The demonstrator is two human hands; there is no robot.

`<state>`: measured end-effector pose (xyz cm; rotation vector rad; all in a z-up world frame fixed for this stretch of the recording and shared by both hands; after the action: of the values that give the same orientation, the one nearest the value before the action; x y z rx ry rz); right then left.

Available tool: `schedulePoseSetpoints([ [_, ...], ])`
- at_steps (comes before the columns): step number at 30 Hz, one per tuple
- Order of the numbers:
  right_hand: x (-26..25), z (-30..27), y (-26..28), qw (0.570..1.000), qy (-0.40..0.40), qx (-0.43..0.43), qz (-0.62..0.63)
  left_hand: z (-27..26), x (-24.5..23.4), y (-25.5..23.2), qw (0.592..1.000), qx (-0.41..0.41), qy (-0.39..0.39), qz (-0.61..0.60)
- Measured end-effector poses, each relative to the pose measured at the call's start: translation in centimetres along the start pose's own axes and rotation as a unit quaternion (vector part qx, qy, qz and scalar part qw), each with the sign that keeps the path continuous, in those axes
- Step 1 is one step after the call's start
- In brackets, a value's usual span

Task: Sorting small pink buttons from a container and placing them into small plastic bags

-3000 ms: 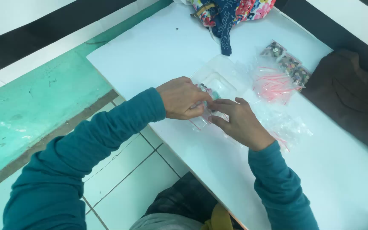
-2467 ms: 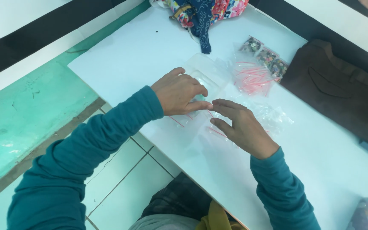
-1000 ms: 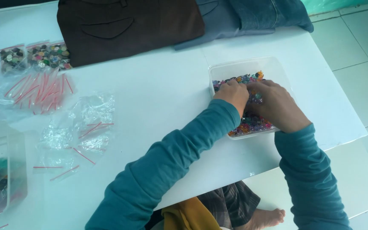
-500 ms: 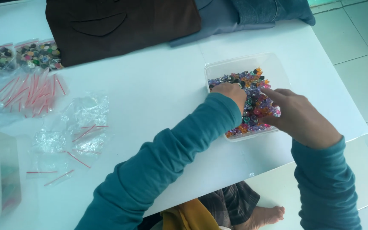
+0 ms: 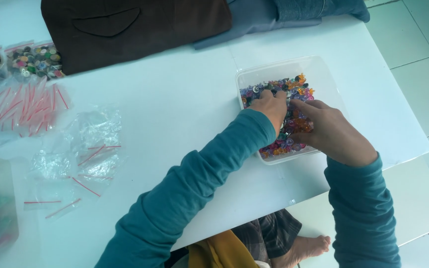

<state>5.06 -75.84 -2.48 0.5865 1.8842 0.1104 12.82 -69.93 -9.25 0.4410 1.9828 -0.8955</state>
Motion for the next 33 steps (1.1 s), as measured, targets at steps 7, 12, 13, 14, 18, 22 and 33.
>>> schedulePoseSetpoints([
  [7,-1.4,-0.7,1.3,0.988,-0.018,0.021,0.152,-1.8,-2.9,0.4,0.992,0.056,0.015,-0.115],
  [12,-2.9,-0.6,1.6,0.945,-0.130,-0.077,0.292,-4.2,-6.2,0.4,0.957,0.135,-0.063,-0.250],
  [13,-2.6,-0.4,1.4,0.944,-0.130,-0.077,0.292,-4.2,-5.9,0.5,0.957,0.135,-0.063,-0.250],
  [14,-2.8,-0.4,1.2,0.940,-0.155,-0.084,0.293,-4.4,-6.2,0.3,0.951,0.160,-0.085,-0.250],
  [18,-3.8,-1.1,1.7,0.931,-0.210,-0.078,0.289,-5.5,-7.2,-0.1,0.933,0.210,-0.111,-0.271],
  [22,-4.2,-1.7,2.6,0.919,-0.226,-0.108,0.305,-5.8,-7.5,0.1,0.919,0.231,-0.145,-0.284],
  [33,-5.0,-2.7,2.0,0.888,-0.311,-0.178,0.287,-5.0,-6.5,1.1,0.911,0.220,-0.199,-0.287],
])
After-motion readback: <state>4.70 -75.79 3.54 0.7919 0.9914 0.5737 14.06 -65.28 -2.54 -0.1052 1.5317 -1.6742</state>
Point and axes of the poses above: each hand's wrist, its own z-axis towards the middle knuckle, its own x-axis out of the palm, y = z × x, the point moved 9 cm from there along z, towards the middle knuckle, and after that the axes turned 4 degrees about z, right-handed, at the moved point
